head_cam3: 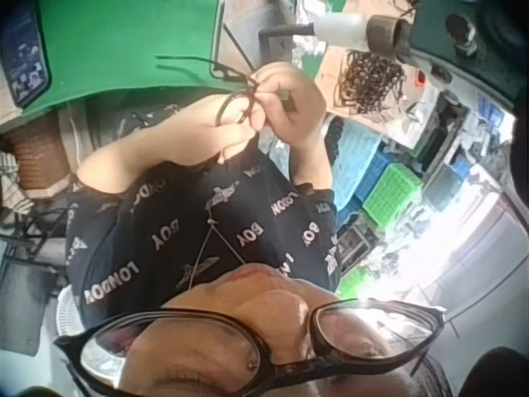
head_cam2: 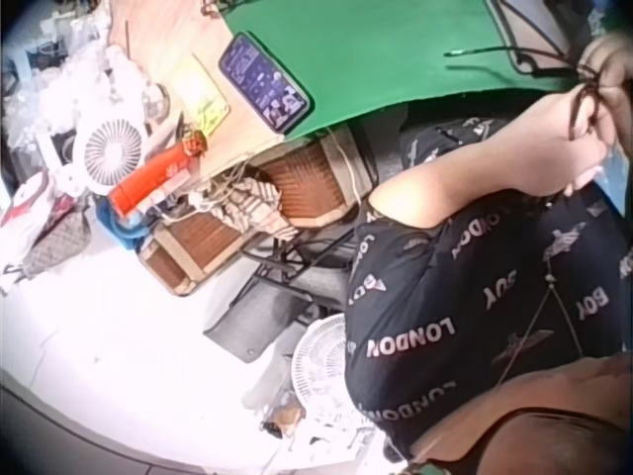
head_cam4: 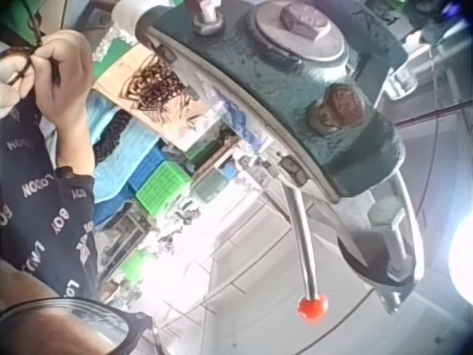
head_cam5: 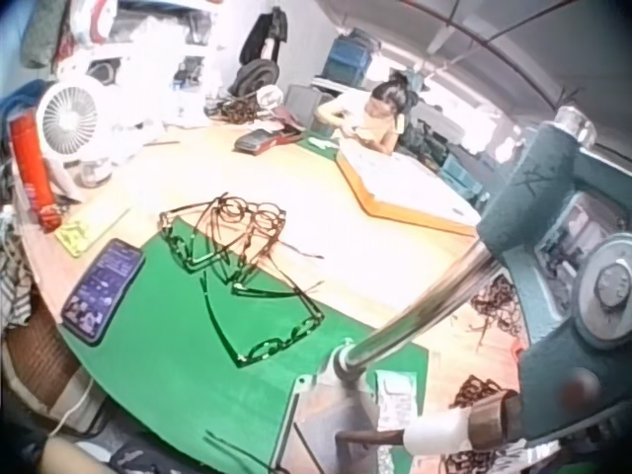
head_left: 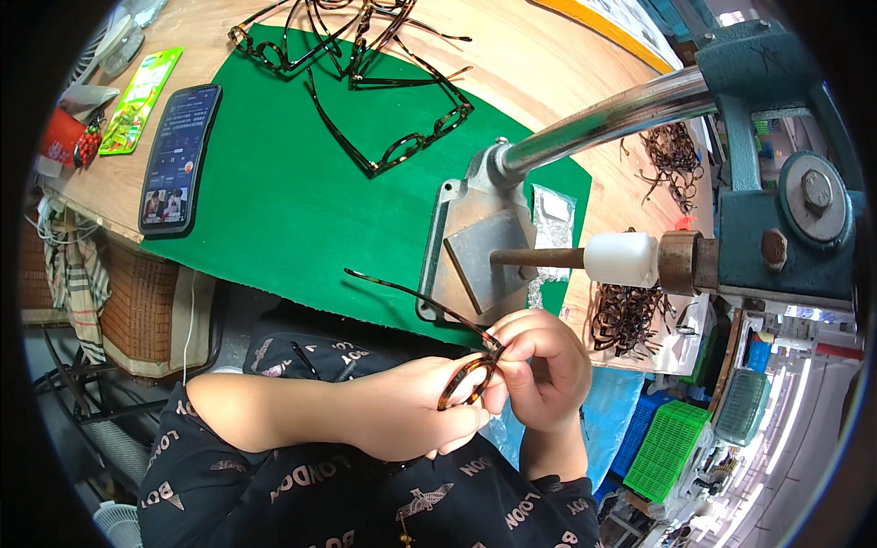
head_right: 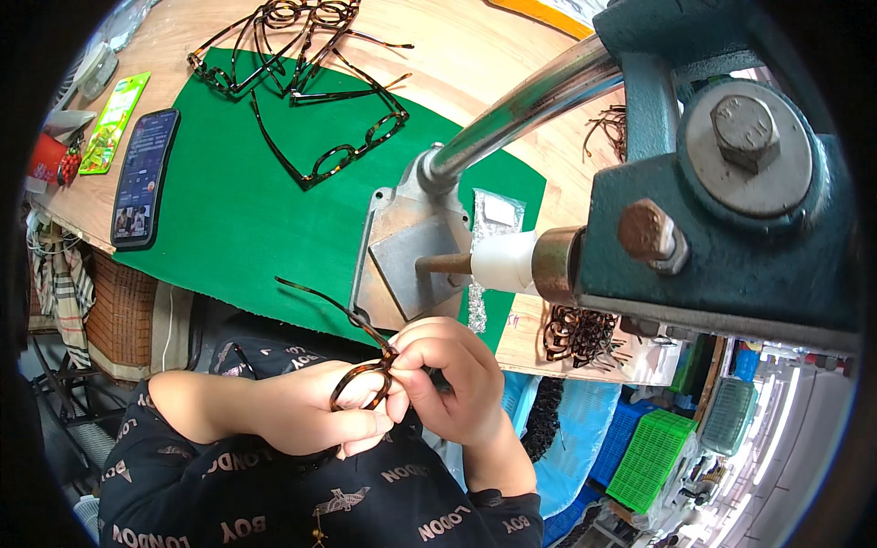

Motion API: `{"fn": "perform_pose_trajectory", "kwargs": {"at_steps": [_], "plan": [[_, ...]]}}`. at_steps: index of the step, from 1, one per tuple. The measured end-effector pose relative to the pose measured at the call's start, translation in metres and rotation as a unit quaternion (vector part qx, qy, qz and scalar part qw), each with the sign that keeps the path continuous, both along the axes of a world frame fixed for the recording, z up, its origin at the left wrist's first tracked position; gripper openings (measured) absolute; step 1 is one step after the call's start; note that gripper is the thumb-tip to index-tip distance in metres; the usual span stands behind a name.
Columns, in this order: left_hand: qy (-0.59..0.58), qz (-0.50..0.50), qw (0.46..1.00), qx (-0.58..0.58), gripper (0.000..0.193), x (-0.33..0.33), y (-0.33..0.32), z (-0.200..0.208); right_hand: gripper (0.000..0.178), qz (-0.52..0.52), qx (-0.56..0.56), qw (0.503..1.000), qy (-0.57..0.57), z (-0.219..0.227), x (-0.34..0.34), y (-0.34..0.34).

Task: The person repeatedly picks up eyeglass frames from a green mat and presses the rims against a rotating cylindrical tool on a bench-mounted machine. They rotate the frames to treat different edges, then place them back on the mat. The process is repeated for multiple frames.

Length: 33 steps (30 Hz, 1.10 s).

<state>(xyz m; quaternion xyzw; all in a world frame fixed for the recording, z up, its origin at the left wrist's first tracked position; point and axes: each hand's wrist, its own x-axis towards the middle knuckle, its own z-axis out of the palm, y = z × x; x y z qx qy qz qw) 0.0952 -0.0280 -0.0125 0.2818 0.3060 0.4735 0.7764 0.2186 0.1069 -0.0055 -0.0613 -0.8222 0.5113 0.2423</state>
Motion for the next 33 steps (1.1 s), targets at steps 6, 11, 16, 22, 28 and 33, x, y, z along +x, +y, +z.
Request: {"fn": "perform_pose_trajectory", "kwargs": {"at_steps": [6,11,16,22,28,33], "plan": [[-0.038,-0.01,0.999,-0.008,0.006,-0.002,0.001,0.0,0.006,0.002,0.014,1.0,-0.01,0.0,-0.001,0.0],[-0.087,-0.013,0.996,0.013,0.011,-0.003,0.001,0.0,0.008,0.011,-0.059,0.998,0.008,-0.005,-0.001,0.0],[-0.075,-0.019,0.997,0.023,0.011,-0.004,0.001,-0.001,0.009,0.041,-0.163,0.986,-0.005,-0.003,-0.002,0.004],[-0.079,-0.015,0.996,0.028,0.016,-0.004,0.001,0.004,0.014,0.073,-0.455,0.882,-0.1,0.005,-0.003,0.012],[-0.041,-0.041,0.998,0.016,0.025,-0.007,0.009,0.018,0.025,0.053,-0.395,0.915,-0.06,0.011,-0.006,0.006],[-0.051,0.007,0.998,0.029,0.029,-0.01,0.018,0.034,0.031,0.022,-0.348,0.937,-0.006,0.027,-0.009,0.001]]}}
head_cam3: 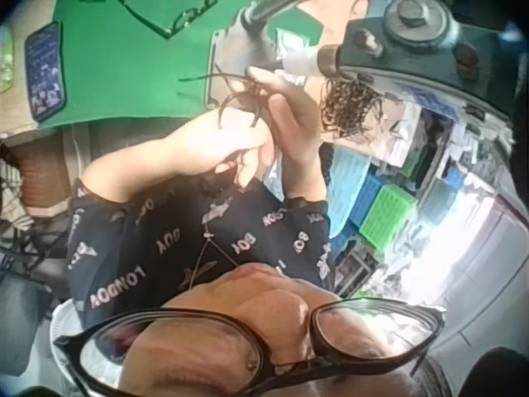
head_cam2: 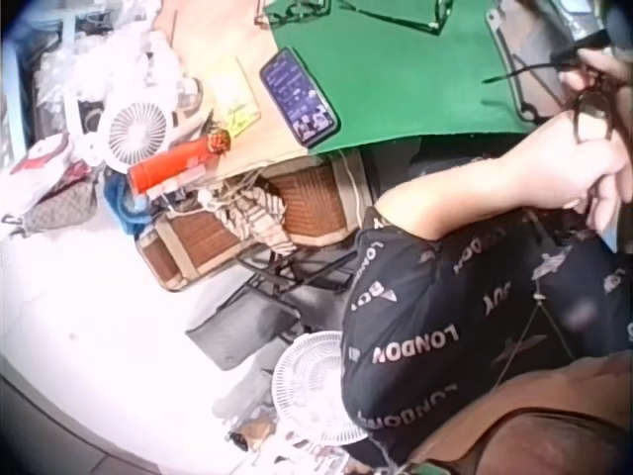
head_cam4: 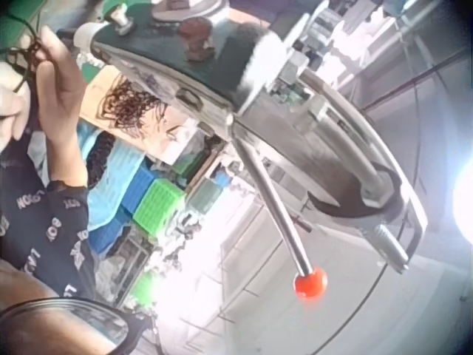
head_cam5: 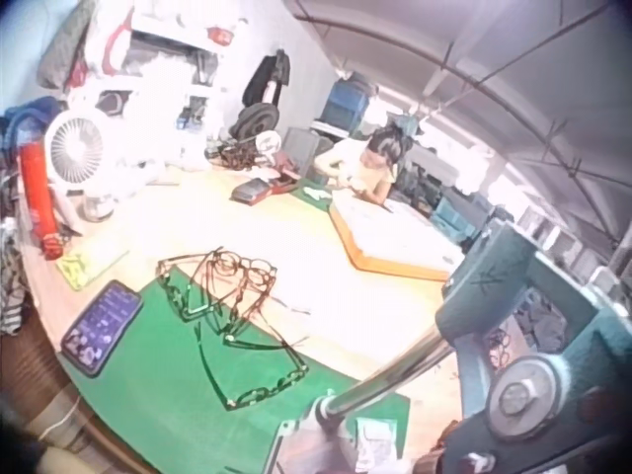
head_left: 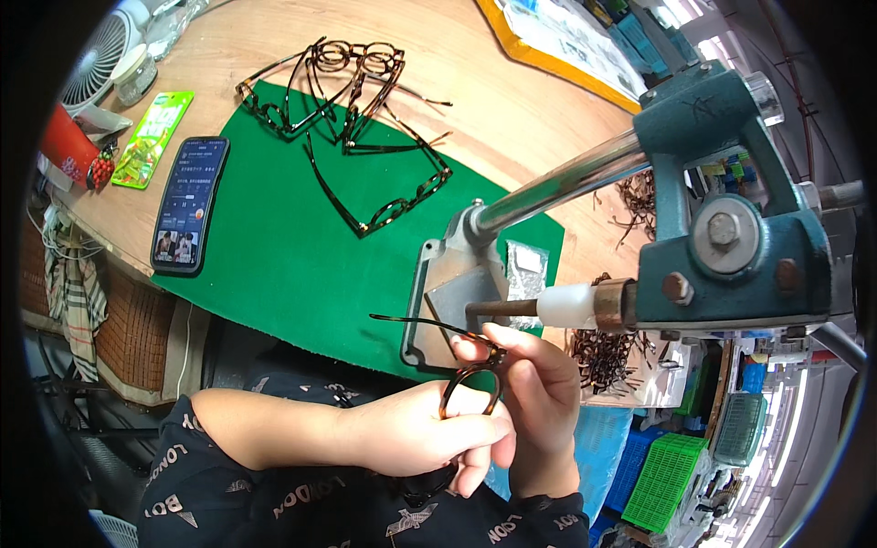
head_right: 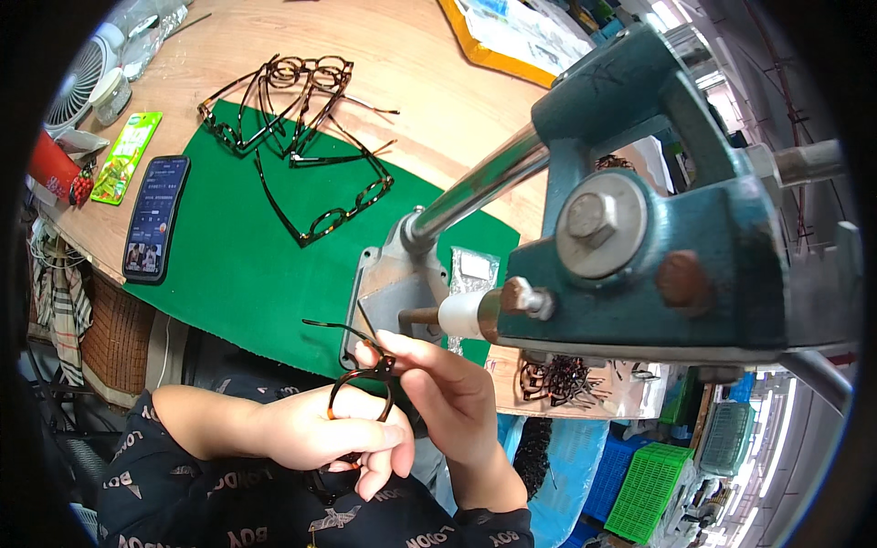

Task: The person repeatedly picks up eyeglass frames from a green mat and presses the rims against a rotating cylindrical tool on a bench-mounted machine. They rotate the frames to treat different edges, then place them back on the mat. The process is repeated for multiple frames.

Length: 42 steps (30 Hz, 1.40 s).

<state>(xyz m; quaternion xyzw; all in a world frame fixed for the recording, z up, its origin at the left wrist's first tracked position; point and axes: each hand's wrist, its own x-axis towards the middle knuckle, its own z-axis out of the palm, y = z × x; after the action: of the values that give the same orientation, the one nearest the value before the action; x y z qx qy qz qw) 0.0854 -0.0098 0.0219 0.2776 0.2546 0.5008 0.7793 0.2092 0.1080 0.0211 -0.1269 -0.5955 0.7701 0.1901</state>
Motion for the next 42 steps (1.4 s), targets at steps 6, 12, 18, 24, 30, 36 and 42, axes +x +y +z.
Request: {"fn": "perform_pose_trajectory", "kwargs": {"at_steps": [6,12,18,24,30,36,42], "plan": [[0.042,0.043,0.995,0.08,0.036,-0.01,0.023,0.022,0.049,-0.049,0.1,0.993,-0.037,0.02,0.023,0.004],[0.05,0.04,0.995,0.072,0.033,-0.009,0.034,0.03,0.083,-0.084,-0.034,0.99,-0.106,0.022,0.015,-0.011],[-0.008,0.061,0.995,0.074,0.034,-0.008,0.044,0.03,0.081,-0.186,-0.02,0.973,-0.136,0.007,0.038,-0.002],[0.003,0.054,0.996,0.066,0.037,-0.007,0.057,0.032,0.061,-0.172,-0.005,0.982,-0.078,-0.001,0.058,0.012],[0.014,0.074,0.996,0.05,0.037,0.0,0.063,0.034,0.053,-0.226,0.065,0.966,-0.105,-0.001,0.065,0.015],[-0.002,0.063,0.996,0.057,0.041,0.005,0.068,0.029,0.045,-0.265,0.017,0.961,-0.077,0.002,0.059,0.009],[-0.039,0.102,0.992,0.061,0.04,0.015,0.07,0.027,0.045,-0.306,0.124,0.938,-0.109,0.011,0.067,0.016]]}}
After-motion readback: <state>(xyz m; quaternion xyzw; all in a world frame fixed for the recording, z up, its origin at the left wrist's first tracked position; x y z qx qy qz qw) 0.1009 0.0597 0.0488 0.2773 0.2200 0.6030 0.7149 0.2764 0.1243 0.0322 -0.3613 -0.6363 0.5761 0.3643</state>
